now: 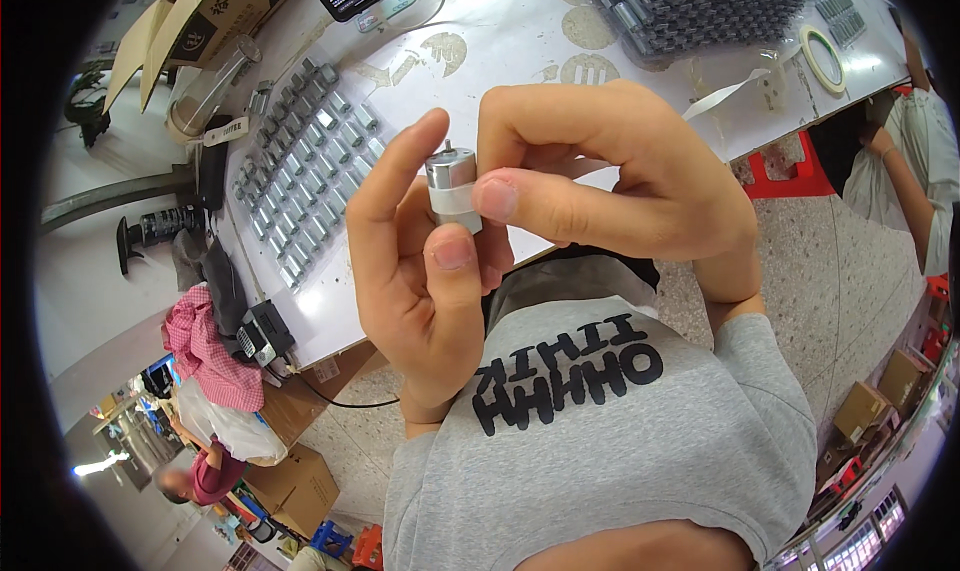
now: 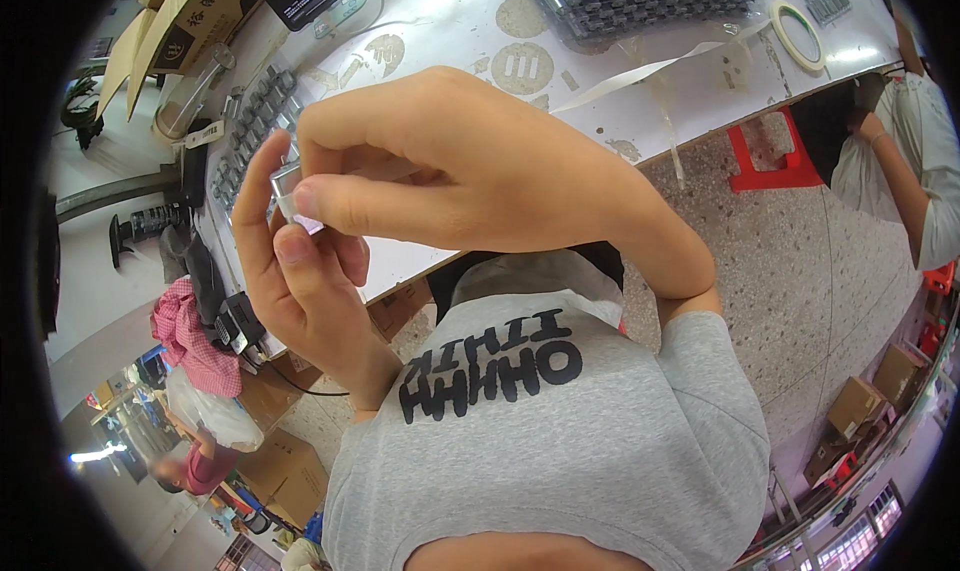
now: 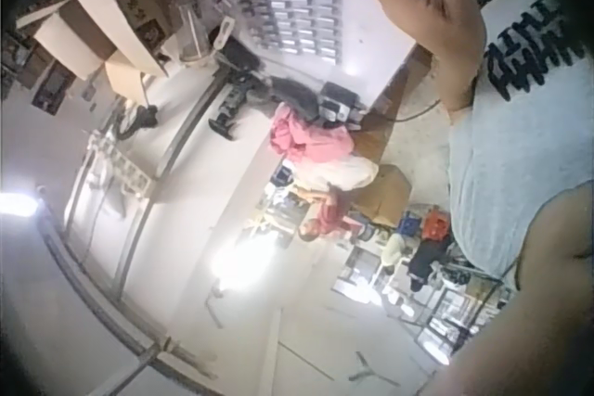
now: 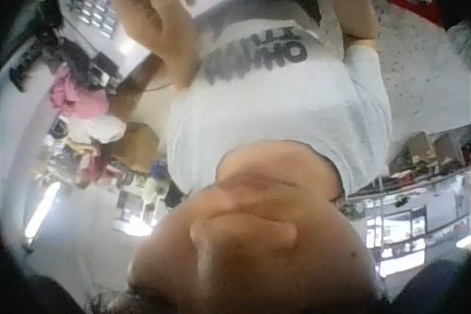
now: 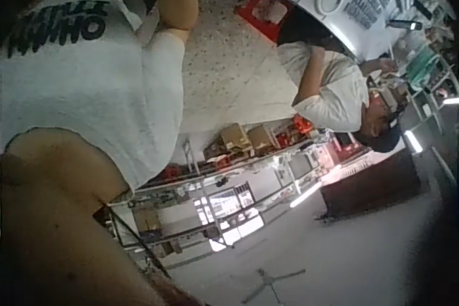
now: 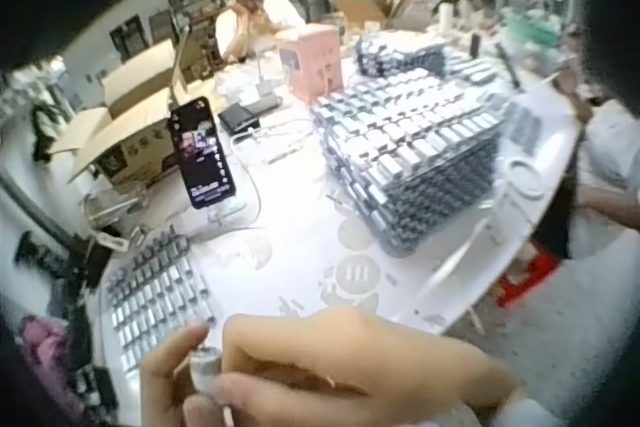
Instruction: The person repeatedly picks up small silver cylindrical components from a table and wraps them with a strip of white tape. They handle the components one at a time, wrapping the tape around the body of each cylinder before placing it back on the table. The process is repetitive and involves manual dexterity with small objects.
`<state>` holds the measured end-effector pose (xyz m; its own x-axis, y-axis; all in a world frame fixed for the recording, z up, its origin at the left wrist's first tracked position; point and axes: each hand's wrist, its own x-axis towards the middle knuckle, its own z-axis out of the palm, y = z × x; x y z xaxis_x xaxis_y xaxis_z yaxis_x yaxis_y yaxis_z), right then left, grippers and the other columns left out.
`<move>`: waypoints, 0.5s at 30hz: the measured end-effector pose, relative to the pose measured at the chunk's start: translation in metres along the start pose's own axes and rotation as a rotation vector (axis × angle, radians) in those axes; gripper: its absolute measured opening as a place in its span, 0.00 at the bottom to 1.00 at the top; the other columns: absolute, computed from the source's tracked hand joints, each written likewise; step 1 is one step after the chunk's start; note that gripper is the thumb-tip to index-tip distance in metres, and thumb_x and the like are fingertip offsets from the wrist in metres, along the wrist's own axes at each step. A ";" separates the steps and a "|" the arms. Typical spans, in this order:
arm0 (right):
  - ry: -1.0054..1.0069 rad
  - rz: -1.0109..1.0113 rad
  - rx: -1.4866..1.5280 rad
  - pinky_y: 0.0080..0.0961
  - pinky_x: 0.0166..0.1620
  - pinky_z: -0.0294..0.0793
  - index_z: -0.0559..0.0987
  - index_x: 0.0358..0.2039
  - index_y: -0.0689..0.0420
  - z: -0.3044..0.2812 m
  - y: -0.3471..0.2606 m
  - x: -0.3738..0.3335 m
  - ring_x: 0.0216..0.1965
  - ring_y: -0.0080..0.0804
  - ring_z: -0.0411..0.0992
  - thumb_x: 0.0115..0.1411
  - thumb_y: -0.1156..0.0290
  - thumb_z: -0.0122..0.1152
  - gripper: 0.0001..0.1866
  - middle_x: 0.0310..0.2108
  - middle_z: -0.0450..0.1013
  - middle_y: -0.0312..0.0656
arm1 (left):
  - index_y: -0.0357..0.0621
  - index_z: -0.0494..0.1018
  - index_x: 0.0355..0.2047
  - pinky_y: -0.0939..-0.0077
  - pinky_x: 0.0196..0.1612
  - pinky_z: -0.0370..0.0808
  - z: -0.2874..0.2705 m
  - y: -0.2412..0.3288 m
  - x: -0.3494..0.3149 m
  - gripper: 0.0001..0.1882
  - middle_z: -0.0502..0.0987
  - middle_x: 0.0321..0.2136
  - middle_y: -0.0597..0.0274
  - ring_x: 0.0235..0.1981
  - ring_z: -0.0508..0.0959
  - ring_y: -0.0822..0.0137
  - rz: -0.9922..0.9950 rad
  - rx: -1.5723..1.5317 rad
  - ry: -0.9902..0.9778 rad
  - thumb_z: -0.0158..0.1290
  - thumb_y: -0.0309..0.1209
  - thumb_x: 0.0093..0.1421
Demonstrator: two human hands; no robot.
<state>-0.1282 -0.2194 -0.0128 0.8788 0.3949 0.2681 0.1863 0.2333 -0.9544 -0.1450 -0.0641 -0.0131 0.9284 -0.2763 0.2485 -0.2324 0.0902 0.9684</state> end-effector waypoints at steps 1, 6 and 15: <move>0.003 0.009 -0.004 0.15 0.25 0.65 0.68 0.23 0.64 0.001 -0.002 0.000 0.22 0.20 0.68 0.55 0.76 0.49 0.06 0.19 0.65 0.37 | 0.30 0.56 0.49 0.92 0.19 0.57 0.000 -0.003 0.000 0.20 0.68 0.25 0.63 0.19 0.63 0.82 0.025 -0.006 -0.006 0.39 0.31 0.60; 0.032 0.023 -0.042 0.15 0.25 0.66 0.66 0.21 0.64 0.004 -0.005 -0.001 0.22 0.20 0.69 0.54 0.76 0.49 0.07 0.18 0.65 0.37 | 0.30 0.56 0.48 0.92 0.21 0.59 -0.001 -0.010 -0.003 0.19 0.68 0.29 0.60 0.20 0.63 0.82 0.034 0.053 0.033 0.38 0.32 0.60; 0.129 -0.025 -0.396 0.11 0.16 0.56 0.67 0.20 0.62 0.008 -0.006 -0.005 0.14 0.13 0.61 0.52 0.75 0.51 0.07 0.13 0.65 0.33 | 0.31 0.57 0.46 0.90 0.25 0.62 0.003 -0.013 -0.005 0.19 0.67 0.33 0.59 0.25 0.65 0.80 0.007 0.103 0.089 0.38 0.34 0.60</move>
<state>-0.1372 -0.2159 -0.0071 0.9151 0.2729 0.2967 0.3404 -0.1287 -0.9314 -0.1469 -0.0665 -0.0273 0.9476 -0.1897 0.2570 -0.2633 -0.0084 0.9647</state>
